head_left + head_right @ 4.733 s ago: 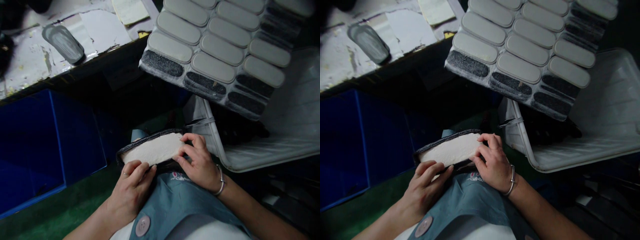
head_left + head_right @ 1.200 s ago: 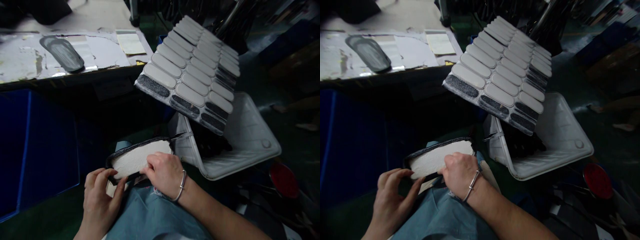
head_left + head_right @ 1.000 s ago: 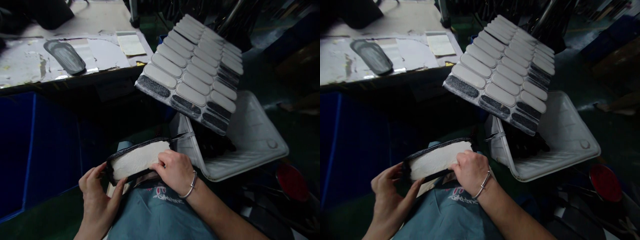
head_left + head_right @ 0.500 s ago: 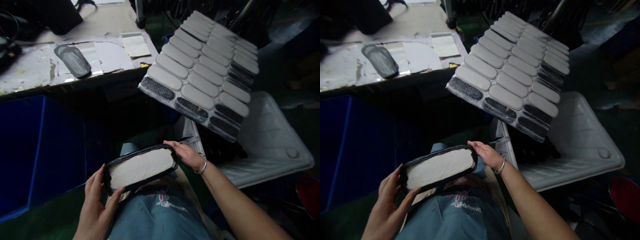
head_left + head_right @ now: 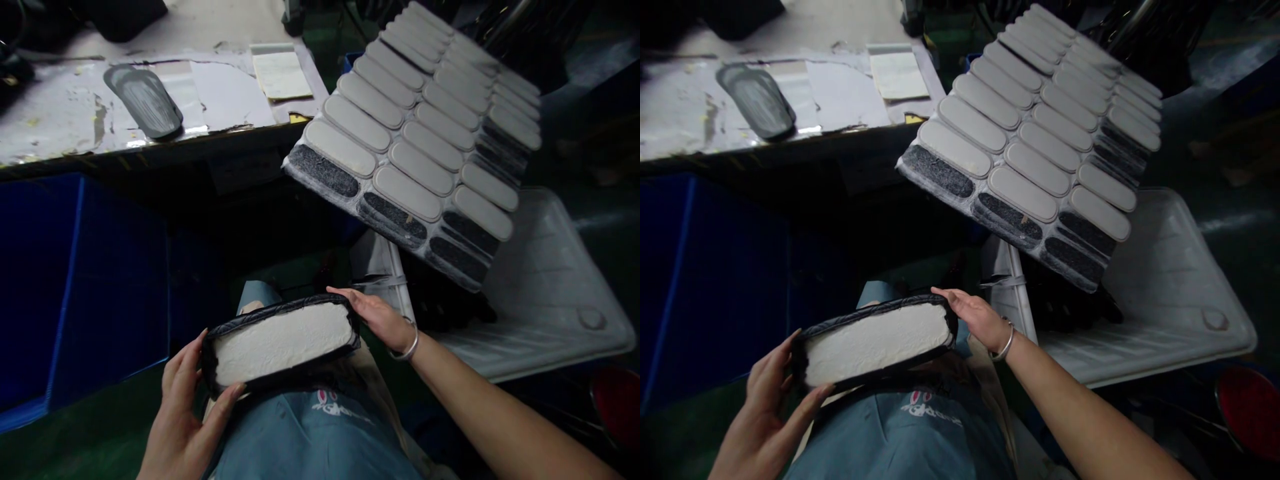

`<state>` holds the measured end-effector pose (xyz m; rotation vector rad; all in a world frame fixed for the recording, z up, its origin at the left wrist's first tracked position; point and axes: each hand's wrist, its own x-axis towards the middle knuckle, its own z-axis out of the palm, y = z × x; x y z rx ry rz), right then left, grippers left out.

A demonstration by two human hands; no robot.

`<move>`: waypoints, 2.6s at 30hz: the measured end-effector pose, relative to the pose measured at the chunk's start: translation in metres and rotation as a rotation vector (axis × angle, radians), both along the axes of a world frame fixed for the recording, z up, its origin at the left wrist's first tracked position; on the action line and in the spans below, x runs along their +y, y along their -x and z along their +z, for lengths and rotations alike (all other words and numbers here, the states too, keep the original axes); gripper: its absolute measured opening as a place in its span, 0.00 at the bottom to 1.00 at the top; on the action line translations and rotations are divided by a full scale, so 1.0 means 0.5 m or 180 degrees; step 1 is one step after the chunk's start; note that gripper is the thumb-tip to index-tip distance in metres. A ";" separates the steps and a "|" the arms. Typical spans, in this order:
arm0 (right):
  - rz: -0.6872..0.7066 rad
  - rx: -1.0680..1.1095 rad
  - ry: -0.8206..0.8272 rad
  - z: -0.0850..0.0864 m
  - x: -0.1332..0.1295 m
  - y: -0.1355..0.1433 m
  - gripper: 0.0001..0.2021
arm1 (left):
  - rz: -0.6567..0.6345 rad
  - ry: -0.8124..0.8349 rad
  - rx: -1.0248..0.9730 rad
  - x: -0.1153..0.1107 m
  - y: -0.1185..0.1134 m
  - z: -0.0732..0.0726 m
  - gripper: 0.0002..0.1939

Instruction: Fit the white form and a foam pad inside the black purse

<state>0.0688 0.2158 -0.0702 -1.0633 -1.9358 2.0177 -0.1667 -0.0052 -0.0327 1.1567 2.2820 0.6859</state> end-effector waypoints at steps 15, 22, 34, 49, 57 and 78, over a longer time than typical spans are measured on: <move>0.1629 -0.0090 -0.1635 0.019 0.080 0.022 0.25 | 0.0205 0.0072 -0.0256 -0.002 -0.003 0.000 0.38; 0.1451 -0.1174 -0.2844 0.059 0.033 0.037 0.23 | 0.0400 0.0039 -0.0299 -0.002 -0.018 0.002 0.38; 0.1774 -0.0475 -0.1879 0.025 0.081 0.022 0.24 | 0.0022 -0.0032 -0.0144 -0.007 0.004 -0.011 0.39; 0.1709 -0.0901 -0.0811 0.043 0.084 0.041 0.29 | 0.0256 -0.0085 -0.0368 -0.006 -0.004 -0.011 0.40; 0.2032 -0.0549 -0.1379 0.019 0.102 0.057 0.29 | 0.0351 0.0044 -0.0357 0.001 -0.013 -0.002 0.39; -0.2245 -0.0232 -0.0383 -0.044 -0.171 0.024 0.30 | -0.0518 -0.0568 0.0024 0.000 0.013 -0.021 0.39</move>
